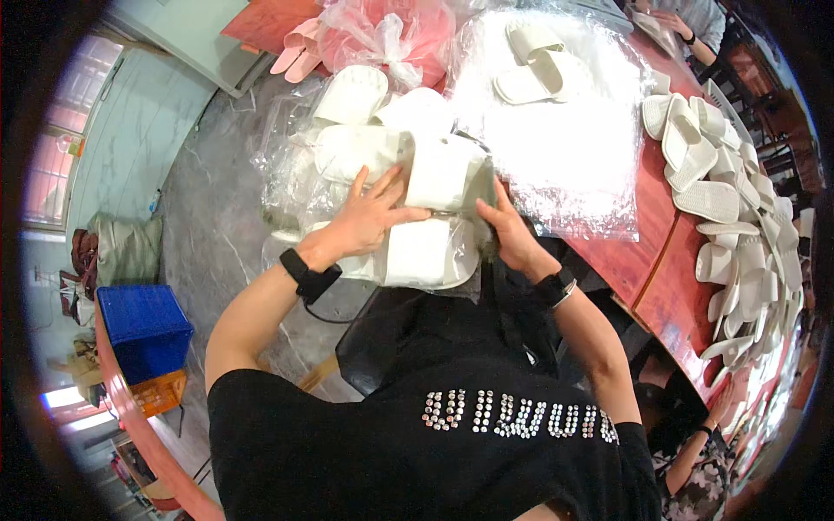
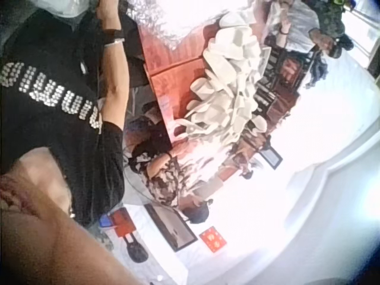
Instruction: Pack slippers into individual bags and then into a large sack.
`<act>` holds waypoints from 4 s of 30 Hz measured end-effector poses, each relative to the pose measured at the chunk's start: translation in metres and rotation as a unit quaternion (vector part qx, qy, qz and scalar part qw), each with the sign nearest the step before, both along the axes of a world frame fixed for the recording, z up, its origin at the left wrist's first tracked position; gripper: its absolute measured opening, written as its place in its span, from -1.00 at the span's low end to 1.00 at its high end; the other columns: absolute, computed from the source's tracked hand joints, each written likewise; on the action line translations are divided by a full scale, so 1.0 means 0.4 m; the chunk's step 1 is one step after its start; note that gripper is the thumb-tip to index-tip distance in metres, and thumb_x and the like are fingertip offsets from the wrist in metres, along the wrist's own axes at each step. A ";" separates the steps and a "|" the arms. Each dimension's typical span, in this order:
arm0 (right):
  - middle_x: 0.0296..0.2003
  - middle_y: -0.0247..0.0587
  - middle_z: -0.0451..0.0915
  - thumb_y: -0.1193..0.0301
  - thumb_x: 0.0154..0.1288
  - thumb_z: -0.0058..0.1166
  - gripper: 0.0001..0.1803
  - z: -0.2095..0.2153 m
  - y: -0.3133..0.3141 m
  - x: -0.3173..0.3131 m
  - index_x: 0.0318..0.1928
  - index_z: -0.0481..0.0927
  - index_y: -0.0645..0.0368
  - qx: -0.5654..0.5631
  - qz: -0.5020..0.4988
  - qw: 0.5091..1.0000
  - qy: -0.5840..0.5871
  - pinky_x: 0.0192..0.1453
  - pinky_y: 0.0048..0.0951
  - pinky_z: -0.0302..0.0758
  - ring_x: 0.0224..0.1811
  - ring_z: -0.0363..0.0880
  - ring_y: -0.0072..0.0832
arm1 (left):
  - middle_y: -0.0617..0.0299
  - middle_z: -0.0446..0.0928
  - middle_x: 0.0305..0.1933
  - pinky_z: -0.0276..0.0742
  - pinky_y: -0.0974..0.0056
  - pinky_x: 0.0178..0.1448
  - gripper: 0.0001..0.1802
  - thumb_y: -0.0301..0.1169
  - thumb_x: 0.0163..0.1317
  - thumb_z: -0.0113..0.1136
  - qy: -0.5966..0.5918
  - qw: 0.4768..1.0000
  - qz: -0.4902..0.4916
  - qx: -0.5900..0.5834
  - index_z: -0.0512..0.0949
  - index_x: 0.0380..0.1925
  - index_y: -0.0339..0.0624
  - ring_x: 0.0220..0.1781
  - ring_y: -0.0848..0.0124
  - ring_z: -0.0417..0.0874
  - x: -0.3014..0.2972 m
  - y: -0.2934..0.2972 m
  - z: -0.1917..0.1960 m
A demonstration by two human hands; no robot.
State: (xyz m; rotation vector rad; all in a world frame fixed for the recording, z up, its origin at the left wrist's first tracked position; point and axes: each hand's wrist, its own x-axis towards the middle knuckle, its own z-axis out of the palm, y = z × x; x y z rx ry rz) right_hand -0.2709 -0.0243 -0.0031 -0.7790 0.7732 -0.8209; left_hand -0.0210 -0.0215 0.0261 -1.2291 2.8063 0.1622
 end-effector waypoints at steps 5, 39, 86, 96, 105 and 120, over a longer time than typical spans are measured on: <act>0.27 -0.11 -0.07 0.42 0.28 -0.20 -0.26 -0.014 0.010 0.031 0.31 -0.34 0.09 -0.001 -0.002 1.000 -0.001 0.26 -0.42 0.07 0.25 0.02 -0.39 | -0.02 -0.02 0.30 -0.34 -0.28 0.24 -0.41 -0.48 -0.06 0.02 0.127 0.988 0.075 0.034 0.32 0.04 0.33 0.37 -0.02 -0.19 -0.043 0.057 0.034; -0.13 -0.33 0.46 0.23 0.34 -0.24 -0.67 -0.010 0.073 -0.014 -0.03 0.34 0.17 0.089 -0.054 0.989 -0.107 -0.10 -0.44 0.44 -0.15 0.44 -0.58 | 0.15 -0.01 0.30 0.24 -0.06 0.11 -0.21 -0.09 -0.30 0.34 -0.004 0.995 -0.099 0.010 0.33 0.05 0.03 0.11 -0.14 0.14 -0.039 0.063 -0.007; -0.26 -0.16 0.49 0.24 0.05 0.01 -0.69 -0.233 0.606 -0.552 -0.18 0.50 0.08 -0.157 -0.172 0.677 0.698 0.07 -0.10 0.23 -0.07 0.39 -0.23 | 0.16 0.44 -0.17 0.40 0.20 -0.25 -0.61 -0.34 -0.03 0.16 0.198 0.786 -0.536 0.238 0.42 -0.13 -0.10 -0.30 0.21 0.49 -0.860 0.174 0.119; -0.04 -0.30 0.39 0.12 0.13 -0.07 -0.62 -0.361 0.622 -0.678 -0.09 0.48 0.00 -0.065 -0.178 0.638 0.746 0.25 0.08 -0.15 0.18 0.17 -0.27 | -0.15 -0.37 0.34 -0.23 -0.26 0.25 -0.06 0.12 -0.03 0.10 -0.164 0.954 -0.184 0.173 -0.15 0.28 0.19 0.34 -0.18 -0.32 -0.831 -0.125 -0.195; -0.25 -0.10 0.48 0.17 0.07 -0.02 -0.66 -0.399 0.558 -0.734 -0.22 0.49 0.13 -0.055 -0.222 0.664 0.712 0.20 0.00 -0.02 -0.07 0.35 -0.16 | -0.15 -0.25 0.33 -0.07 -0.18 0.24 0.14 -0.17 -0.35 0.40 -0.168 0.949 -0.265 0.033 -0.09 0.27 0.19 0.32 -0.18 -0.18 -0.856 -0.158 -0.189; -0.23 -0.29 0.49 0.08 0.26 -0.18 -0.54 -0.369 0.517 -0.788 -0.20 0.46 0.29 0.191 -0.485 0.848 0.095 -0.09 -0.54 0.28 -0.19 0.39 -0.58 | -0.25 -0.31 0.31 -0.16 -0.23 0.25 0.22 -0.18 -0.48 0.46 -0.220 0.934 -0.273 0.067 -0.08 0.26 0.12 0.31 -0.25 -0.27 -0.887 -0.184 -0.228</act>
